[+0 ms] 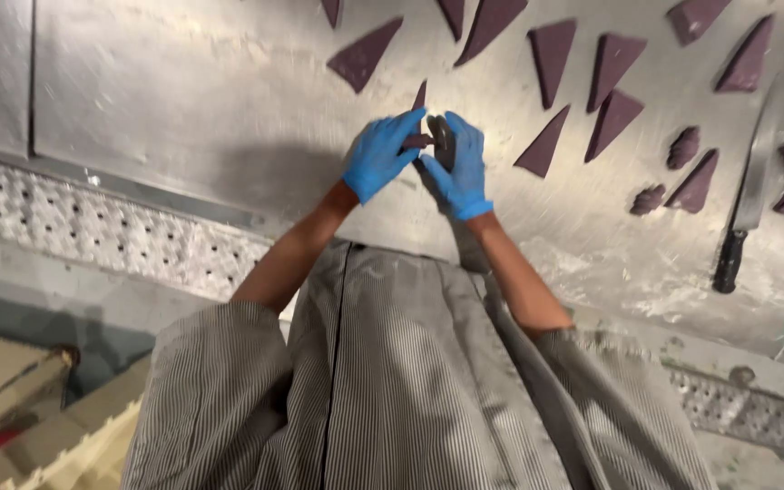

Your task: Cutting a sheet of purple dough into triangles and rolling them into croissant shapes on a stainless steel workbench.

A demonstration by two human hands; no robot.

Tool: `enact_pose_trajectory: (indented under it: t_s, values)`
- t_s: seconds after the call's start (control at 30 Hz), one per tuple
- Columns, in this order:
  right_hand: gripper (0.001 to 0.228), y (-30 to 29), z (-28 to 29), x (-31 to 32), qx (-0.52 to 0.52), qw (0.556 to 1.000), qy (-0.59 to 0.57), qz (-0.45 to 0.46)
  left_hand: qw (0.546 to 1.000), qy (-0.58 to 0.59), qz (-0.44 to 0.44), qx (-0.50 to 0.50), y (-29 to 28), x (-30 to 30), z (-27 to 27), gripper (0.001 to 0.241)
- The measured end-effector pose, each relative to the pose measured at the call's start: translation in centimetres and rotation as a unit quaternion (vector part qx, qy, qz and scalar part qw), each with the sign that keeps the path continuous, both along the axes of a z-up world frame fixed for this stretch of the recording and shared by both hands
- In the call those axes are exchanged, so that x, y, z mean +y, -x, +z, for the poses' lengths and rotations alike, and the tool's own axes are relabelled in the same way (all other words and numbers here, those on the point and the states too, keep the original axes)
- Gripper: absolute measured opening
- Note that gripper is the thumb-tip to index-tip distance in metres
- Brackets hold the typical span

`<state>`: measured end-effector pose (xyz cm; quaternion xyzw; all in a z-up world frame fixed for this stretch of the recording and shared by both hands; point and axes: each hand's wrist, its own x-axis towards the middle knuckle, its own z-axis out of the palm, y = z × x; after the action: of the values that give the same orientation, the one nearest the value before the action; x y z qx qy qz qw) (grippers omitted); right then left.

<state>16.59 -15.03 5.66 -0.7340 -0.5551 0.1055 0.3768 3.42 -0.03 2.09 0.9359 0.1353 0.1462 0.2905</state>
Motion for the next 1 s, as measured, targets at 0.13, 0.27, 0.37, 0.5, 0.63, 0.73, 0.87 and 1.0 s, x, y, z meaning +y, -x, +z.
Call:
enact_pose_trajectory:
  t_s: [0.13,0.27,0.37,0.5,0.63,0.73,0.87,1.0]
  values:
    - [0.080,-0.6,2.0,0.6,0.204,0.978,-0.030,-0.018,0.837,0.519,0.101,-0.143,-0.2,-1.3,0.2,0.043]
    - [0.077,-2.8,4.0,0.1,0.370,0.928,0.045,0.018,0.629,0.747,0.145,-0.162,-1.0,-2.9,0.2,0.036]
    - [0.069,-2.9,7.4,-1.5,0.373,0.922,0.101,0.002,0.542,0.814,0.130,-0.163,-1.0,-5.2,2.7,0.032]
    - [0.066,-3.6,11.5,-3.6,0.383,0.920,0.085,-0.005,0.516,0.836,0.028,-0.186,-1.0,-7.2,6.7,0.032]
    - [0.065,-3.8,14.7,-5.9,0.383,0.923,0.025,0.001,0.498,0.850,-0.010,-0.171,-2.4,-8.6,8.2,0.036]
    - [0.064,-4.2,15.1,-8.3,0.386,0.922,0.012,-0.019,0.491,0.860,0.000,-0.135,-3.0,-10.0,11.5,0.037]
    - [0.061,-5.2,16.0,-11.0,0.373,0.926,-0.014,-0.062,0.571,0.814,0.029,-0.105,-5.1,-12.6,12.5,0.037]
    - [0.056,-5.4,17.8,-12.9,0.348,0.932,-0.034,-0.090,0.620,0.780,0.045,-0.070,-7.1,-14.6,11.7,0.035]
